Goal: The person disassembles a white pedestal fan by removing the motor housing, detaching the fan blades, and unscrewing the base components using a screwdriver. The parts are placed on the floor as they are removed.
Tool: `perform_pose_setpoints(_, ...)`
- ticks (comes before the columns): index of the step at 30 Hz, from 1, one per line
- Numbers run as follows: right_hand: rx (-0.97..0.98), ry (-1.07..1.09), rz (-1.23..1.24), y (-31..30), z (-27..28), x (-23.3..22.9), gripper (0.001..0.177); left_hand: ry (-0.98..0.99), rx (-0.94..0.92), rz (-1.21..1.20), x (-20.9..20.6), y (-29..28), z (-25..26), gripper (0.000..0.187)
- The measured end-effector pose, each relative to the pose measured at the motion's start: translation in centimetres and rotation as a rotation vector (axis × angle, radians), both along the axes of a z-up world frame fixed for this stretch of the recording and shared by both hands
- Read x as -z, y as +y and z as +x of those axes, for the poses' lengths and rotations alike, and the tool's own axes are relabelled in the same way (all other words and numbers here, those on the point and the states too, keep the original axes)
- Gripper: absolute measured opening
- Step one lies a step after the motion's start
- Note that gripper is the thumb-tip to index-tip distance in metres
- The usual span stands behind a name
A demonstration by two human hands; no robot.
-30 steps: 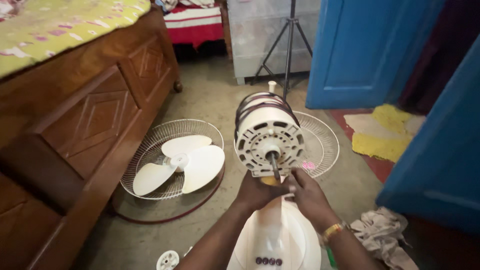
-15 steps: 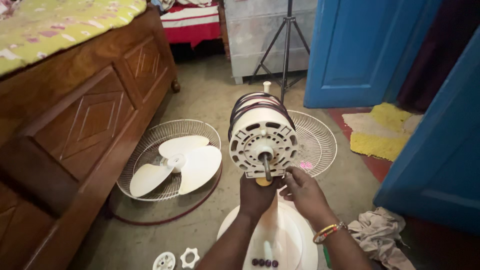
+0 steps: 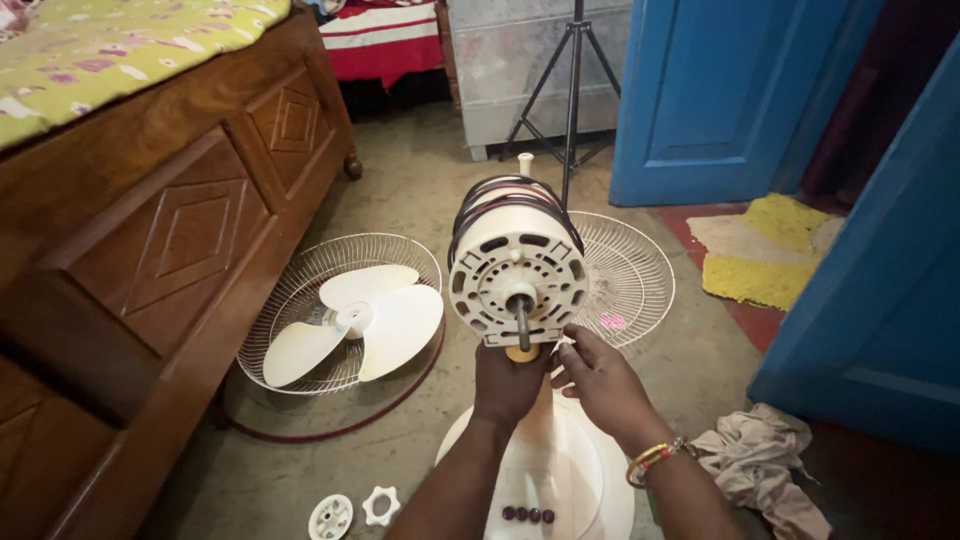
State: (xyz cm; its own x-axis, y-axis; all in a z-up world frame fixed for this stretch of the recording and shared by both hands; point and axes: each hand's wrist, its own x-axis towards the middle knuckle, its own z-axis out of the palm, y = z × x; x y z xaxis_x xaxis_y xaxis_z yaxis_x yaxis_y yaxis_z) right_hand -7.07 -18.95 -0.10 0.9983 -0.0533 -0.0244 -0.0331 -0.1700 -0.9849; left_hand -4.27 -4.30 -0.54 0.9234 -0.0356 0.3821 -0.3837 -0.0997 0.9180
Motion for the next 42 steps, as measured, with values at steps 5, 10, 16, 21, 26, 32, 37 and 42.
perform_pose_setpoints(5, -0.026, 0.028, 0.015, -0.2, 0.2, -0.5, 0.04, -0.141, -0.045, 0.029, 0.0, -0.1, -0.2, 0.021)
perform_pose_setpoints(10, -0.03, 0.115, 0.169, -0.3, -0.1, 0.3, 0.042, -0.024, -0.068, -0.02, -0.2, -0.7, -0.3, 0.031)
perform_pose_setpoints(16, -0.077, 0.193, 0.06, -2.7, -0.2, 4.4, 0.041, -0.09, 0.026, -0.051, -0.9, 0.0, 0.5, 0.032)
perform_pose_setpoints(21, 0.048, -0.014, -0.575, -7.0, -0.2, 12.3, 0.051, -0.173, 0.014, -0.083, -1.3, 0.6, 3.3, 0.042)
perform_pose_setpoints(26, 0.249, 0.603, 0.091, -10.0, -3.0, 11.2, 0.064, 0.046, -0.041, -0.197, -2.8, 2.1, 6.9, 0.046)
perform_pose_setpoints(32, 0.14, 0.545, 0.516, -7.3, -6.8, 5.9, 0.058, 0.198, -0.01, -0.523, -0.4, 5.4, 8.2, 0.05)
perform_pose_setpoints(37, 0.291, 0.484, 0.559, -4.5, -7.7, 1.1, 0.051, 0.302, -0.029, -0.786, 2.3, 8.4, 6.9, 0.042)
perform_pose_setpoints(42, 0.362, 0.356, 0.384, -1.8, -7.7, -2.7, 0.053, 0.413, -0.002, -1.024, 5.5, 11.6, 6.8, 0.042)
